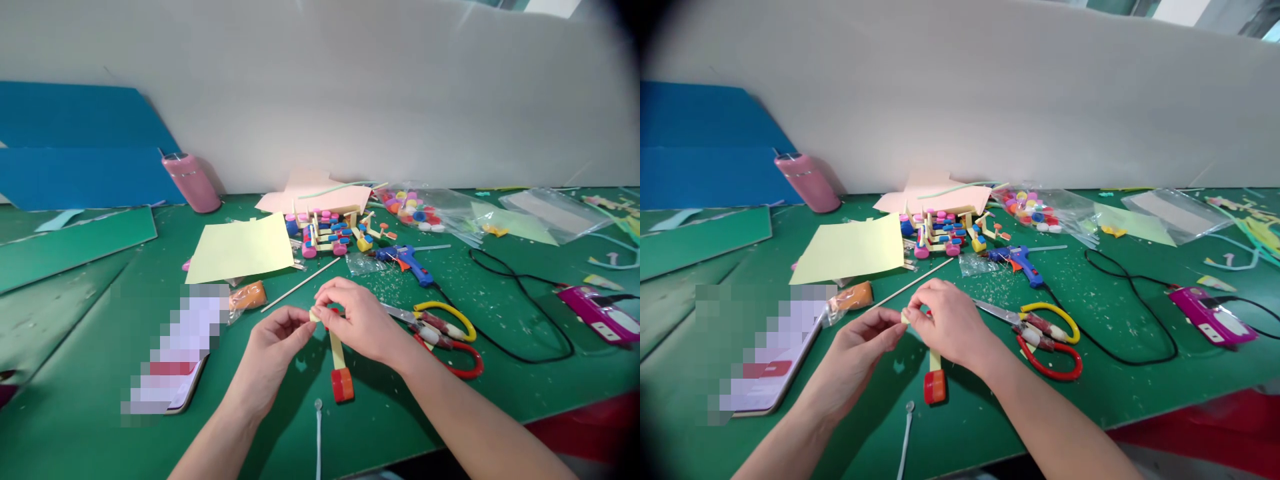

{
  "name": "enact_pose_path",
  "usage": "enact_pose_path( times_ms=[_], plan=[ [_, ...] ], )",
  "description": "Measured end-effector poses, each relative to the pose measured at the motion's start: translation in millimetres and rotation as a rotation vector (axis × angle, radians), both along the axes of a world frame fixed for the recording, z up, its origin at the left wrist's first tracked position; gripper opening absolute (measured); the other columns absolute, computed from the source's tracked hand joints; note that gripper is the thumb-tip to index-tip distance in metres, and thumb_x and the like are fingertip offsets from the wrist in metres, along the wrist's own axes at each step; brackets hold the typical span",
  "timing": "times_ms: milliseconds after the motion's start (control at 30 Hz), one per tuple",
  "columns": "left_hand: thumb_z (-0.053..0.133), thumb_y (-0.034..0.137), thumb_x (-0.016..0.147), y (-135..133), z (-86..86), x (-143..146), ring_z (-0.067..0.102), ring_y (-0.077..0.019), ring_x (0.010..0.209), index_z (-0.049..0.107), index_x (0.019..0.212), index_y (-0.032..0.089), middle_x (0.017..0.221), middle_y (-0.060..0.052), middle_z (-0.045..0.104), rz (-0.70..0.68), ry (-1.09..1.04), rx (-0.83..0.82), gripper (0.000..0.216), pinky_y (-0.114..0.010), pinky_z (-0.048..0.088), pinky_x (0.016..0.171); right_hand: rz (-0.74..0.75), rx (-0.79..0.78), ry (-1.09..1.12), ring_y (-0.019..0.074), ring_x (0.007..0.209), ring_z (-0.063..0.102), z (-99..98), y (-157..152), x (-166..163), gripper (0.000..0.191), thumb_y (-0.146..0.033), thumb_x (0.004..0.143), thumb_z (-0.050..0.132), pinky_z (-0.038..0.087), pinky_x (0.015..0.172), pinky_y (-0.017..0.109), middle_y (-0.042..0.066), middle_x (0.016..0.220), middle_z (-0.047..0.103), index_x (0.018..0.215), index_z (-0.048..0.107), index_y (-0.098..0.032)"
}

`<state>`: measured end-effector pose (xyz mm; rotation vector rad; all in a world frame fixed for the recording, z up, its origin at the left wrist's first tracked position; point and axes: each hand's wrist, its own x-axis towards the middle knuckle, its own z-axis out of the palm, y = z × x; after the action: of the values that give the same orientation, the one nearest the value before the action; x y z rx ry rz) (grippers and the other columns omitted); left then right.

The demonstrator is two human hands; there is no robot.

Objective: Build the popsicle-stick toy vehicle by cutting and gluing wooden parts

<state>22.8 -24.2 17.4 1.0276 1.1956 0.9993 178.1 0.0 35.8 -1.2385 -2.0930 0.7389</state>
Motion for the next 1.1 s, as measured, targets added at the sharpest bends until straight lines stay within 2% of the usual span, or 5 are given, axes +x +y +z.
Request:
enact_pose_path(
  times_ms=[367, 1100],
  plan=[
    [0.068, 0.024, 0.068, -1.3, -1.0, 3.1, 0.047, -0.0094, 0.061, 0.065, 0.071, 0.018, 0.069, 0.002, 0.060, 0.043, -0.013, -0.003, 0.007, -0.019, 0.037, 0.056, 0.005, -0.026, 0.035, 0.0129, 0.070, 0.056, 0.4, -3.0, 0.3, 0.013, -0.016, 0.084, 0.050, 0.042, 0.062, 0.024, 0.002, 0.079, 0.059, 0.073, 0.058, -0.017],
    [0.066, 0.024, 0.072, -0.9, -1.8, 4.9, 0.043, -0.0073, 0.060, 0.063, 0.070, 0.019, 0.065, 0.005, 0.056, 0.040, -0.038, -0.018, 0.006, -0.018, 0.035, 0.056, -0.002, -0.020, 0.034, 0.0126, 0.069, 0.055, 1.2, -2.7, 0.9, 0.014, -0.016, 0.083, 0.050, 0.041, 0.060, 0.023, 0.002, 0.078, 0.058, 0.072, 0.058, -0.018]
  ],
)
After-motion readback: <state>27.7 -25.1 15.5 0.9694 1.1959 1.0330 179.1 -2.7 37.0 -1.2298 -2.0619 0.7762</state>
